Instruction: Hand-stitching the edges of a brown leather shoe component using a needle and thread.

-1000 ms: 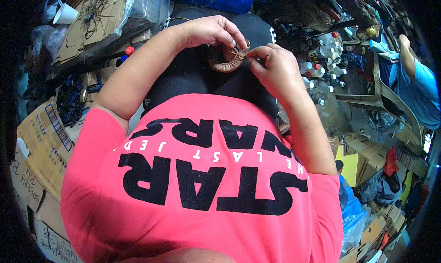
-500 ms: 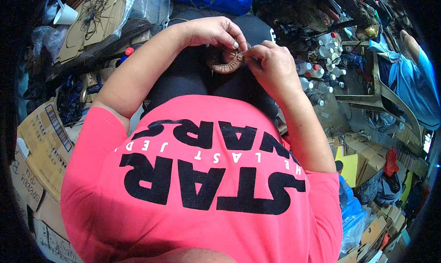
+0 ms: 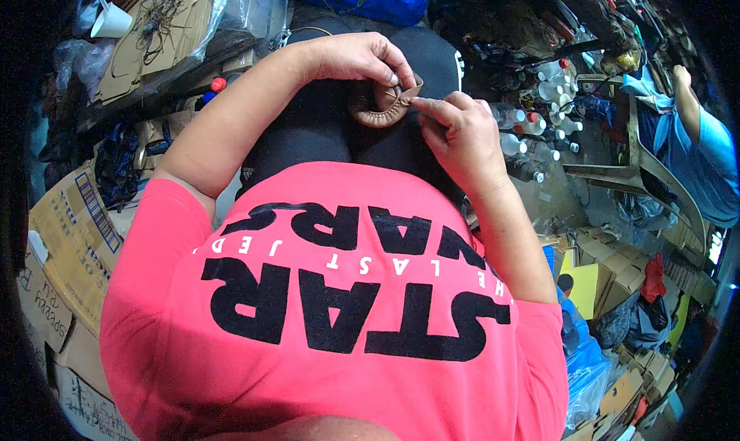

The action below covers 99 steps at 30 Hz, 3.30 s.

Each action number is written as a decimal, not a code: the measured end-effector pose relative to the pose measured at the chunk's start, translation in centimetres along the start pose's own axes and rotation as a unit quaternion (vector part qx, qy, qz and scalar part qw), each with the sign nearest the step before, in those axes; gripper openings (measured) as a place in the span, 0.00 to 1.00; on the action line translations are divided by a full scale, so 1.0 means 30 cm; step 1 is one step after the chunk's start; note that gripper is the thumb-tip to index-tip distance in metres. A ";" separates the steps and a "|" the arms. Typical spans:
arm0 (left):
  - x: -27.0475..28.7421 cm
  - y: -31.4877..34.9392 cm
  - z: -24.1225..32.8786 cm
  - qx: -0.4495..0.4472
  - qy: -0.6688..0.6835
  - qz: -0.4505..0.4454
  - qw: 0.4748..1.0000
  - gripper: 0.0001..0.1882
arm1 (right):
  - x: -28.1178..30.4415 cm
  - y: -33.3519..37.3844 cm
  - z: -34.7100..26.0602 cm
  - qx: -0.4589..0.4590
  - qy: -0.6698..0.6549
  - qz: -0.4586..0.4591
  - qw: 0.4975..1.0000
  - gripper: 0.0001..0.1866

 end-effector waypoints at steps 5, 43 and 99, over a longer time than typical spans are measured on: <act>0.003 0.000 -0.001 0.006 -0.008 -0.002 1.000 0.15 | 0.014 -0.040 -0.004 0.018 0.008 -0.026 0.999 0.11; -0.012 0.005 0.035 -0.070 -0.220 0.071 0.970 0.13 | -0.045 -0.070 0.082 -0.036 -0.191 -0.091 0.977 0.10; -0.101 0.174 -0.036 -0.221 -0.316 0.303 0.871 0.11 | -0.054 -0.063 0.151 -0.058 -0.253 -0.165 0.951 0.26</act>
Point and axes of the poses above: each hand's wrist, its own y-axis away from the middle knuckle, its own x-axis out of the back of the hand, z = x × y, the point moved 2 cm from there along -y, towards the middle knuckle, and after that the axes turned 6 degrees about y, right-handed, at the moved point
